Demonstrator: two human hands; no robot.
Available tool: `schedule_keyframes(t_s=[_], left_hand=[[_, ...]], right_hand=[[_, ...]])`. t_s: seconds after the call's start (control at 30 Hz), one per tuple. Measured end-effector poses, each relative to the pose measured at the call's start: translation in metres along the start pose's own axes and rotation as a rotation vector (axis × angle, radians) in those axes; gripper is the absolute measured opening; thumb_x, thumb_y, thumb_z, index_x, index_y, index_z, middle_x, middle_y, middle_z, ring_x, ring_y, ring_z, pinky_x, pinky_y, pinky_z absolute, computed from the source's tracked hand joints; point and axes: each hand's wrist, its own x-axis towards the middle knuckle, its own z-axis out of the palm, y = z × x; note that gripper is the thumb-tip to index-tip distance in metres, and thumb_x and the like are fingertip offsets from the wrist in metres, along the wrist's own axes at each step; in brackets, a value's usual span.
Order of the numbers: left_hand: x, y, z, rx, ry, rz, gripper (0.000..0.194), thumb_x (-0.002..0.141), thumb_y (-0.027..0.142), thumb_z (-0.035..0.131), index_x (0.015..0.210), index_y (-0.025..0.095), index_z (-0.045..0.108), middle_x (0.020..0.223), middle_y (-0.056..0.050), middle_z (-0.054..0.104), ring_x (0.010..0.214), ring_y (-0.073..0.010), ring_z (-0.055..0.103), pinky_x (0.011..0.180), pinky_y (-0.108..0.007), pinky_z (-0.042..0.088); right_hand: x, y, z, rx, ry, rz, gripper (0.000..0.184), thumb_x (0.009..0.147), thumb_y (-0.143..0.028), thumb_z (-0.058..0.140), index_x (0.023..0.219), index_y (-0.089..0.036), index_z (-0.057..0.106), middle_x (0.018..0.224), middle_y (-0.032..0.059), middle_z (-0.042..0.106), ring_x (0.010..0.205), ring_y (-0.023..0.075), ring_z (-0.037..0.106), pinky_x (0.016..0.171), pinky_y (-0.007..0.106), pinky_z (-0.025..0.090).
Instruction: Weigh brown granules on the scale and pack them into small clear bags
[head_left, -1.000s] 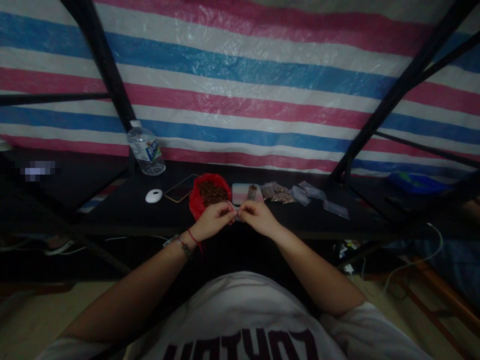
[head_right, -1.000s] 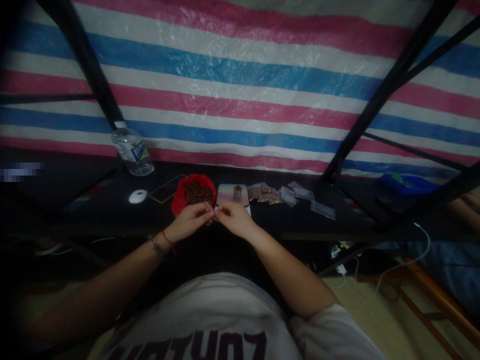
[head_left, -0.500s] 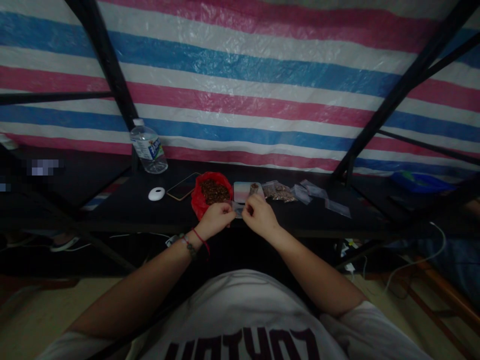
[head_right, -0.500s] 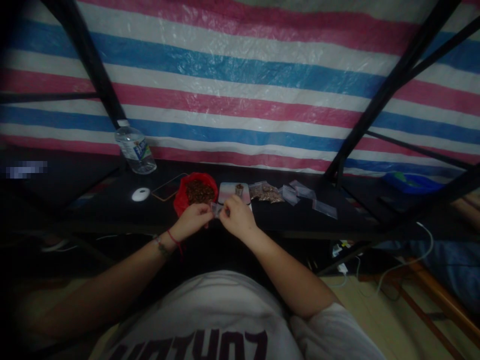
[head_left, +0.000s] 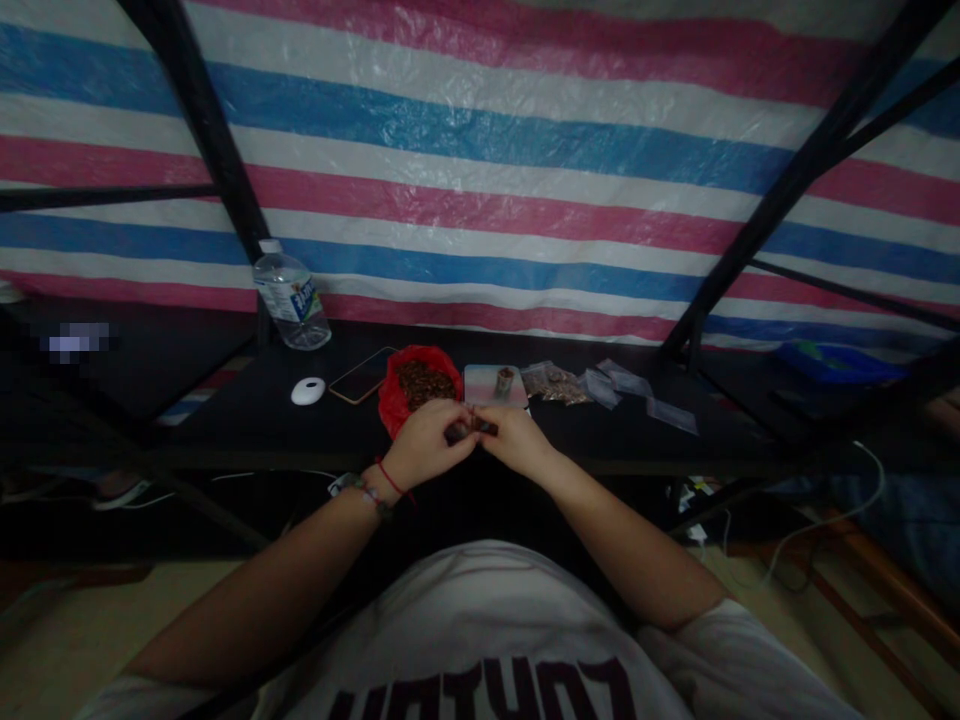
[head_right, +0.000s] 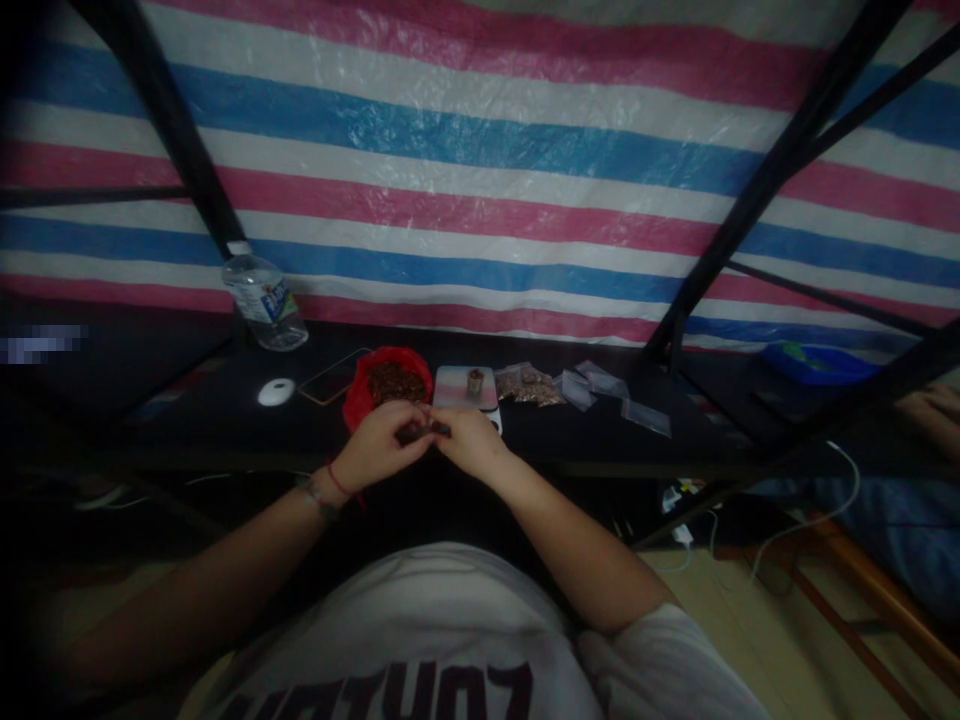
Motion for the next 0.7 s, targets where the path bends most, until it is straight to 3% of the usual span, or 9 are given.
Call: schedule_keyframes(t_s=[0.07, 0.13, 0.23, 0.33, 0.43, 0.53, 0.7], left_hand=[[0.001, -0.004, -0.006, 0.117, 0.065, 0.120, 0.038, 0.077, 0.041, 0.064, 0.104, 0.015, 0.062, 0.109, -0.012, 0.065, 0.105, -0.0261, 0.058, 0.094, -0.041, 0.044], [0.001, -0.011, -0.011, 0.183, 0.023, 0.205, 0.063, 0.071, 0.050, 0.069, 0.122, 0.016, 0.055, 0.125, -0.014, 0.058, 0.118, -0.0301, 0.052, 0.103, -0.047, 0.038], [0.001, -0.018, -0.013, 0.216, -0.093, 0.235, 0.078, 0.065, 0.057, 0.073, 0.129, 0.017, 0.050, 0.124, -0.014, 0.060, 0.116, -0.0313, 0.054, 0.103, -0.048, 0.038], [0.000, -0.018, -0.012, 0.199, -0.132, 0.188, 0.068, 0.068, 0.053, 0.072, 0.123, 0.017, 0.054, 0.117, -0.012, 0.064, 0.109, -0.0295, 0.059, 0.097, -0.045, 0.043], [-0.001, -0.014, -0.011, 0.151, -0.145, 0.157, 0.059, 0.072, 0.049, 0.068, 0.120, 0.018, 0.056, 0.114, -0.011, 0.065, 0.105, -0.0273, 0.061, 0.093, -0.041, 0.046], [0.000, -0.013, -0.011, 0.121, -0.131, 0.100, 0.054, 0.074, 0.047, 0.065, 0.119, 0.017, 0.058, 0.113, -0.011, 0.065, 0.104, -0.0265, 0.061, 0.093, -0.039, 0.046], [0.003, -0.019, -0.009, 0.109, -0.062, -0.060, 0.050, 0.075, 0.043, 0.063, 0.117, 0.015, 0.059, 0.112, -0.012, 0.065, 0.102, -0.0269, 0.061, 0.094, -0.040, 0.046]], right_hand=[[0.001, -0.001, 0.000, 0.031, -0.001, 0.017, 0.027, 0.076, -0.014, 0.066, 0.103, -0.019, 0.070, 0.093, 0.0045, 0.072, 0.083, 0.0186, 0.065, 0.073, 0.026, 0.045], [0.001, -0.002, 0.000, 0.051, -0.018, 0.007, 0.027, 0.074, -0.018, 0.070, 0.101, -0.018, 0.070, 0.091, 0.0052, 0.072, 0.081, 0.0188, 0.064, 0.071, 0.026, 0.044], [0.000, -0.005, 0.001, 0.140, -0.038, 0.013, 0.020, 0.075, -0.021, 0.070, 0.094, -0.016, 0.071, 0.083, 0.0028, 0.070, 0.072, 0.0153, 0.061, 0.065, 0.024, 0.042], [-0.001, -0.006, 0.003, 0.254, -0.059, 0.010, 0.016, 0.076, -0.018, 0.067, 0.091, -0.015, 0.070, 0.083, 0.0014, 0.070, 0.071, 0.0136, 0.060, 0.065, 0.023, 0.042], [0.000, -0.004, 0.000, 0.285, -0.063, -0.043, 0.013, 0.080, -0.016, 0.061, 0.089, -0.016, 0.071, 0.087, 0.0026, 0.071, 0.079, 0.0147, 0.062, 0.074, 0.026, 0.045], [0.003, 0.004, -0.011, 0.261, 0.059, -0.029, 0.019, 0.087, -0.019, 0.052, 0.088, -0.018, 0.071, 0.089, 0.0041, 0.070, 0.084, 0.0155, 0.062, 0.080, 0.030, 0.046], [0.006, 0.034, -0.036, 0.184, 0.288, 0.136, 0.023, 0.086, -0.026, 0.051, 0.088, -0.017, 0.071, 0.083, 0.0044, 0.069, 0.074, 0.0159, 0.061, 0.072, 0.029, 0.048]])
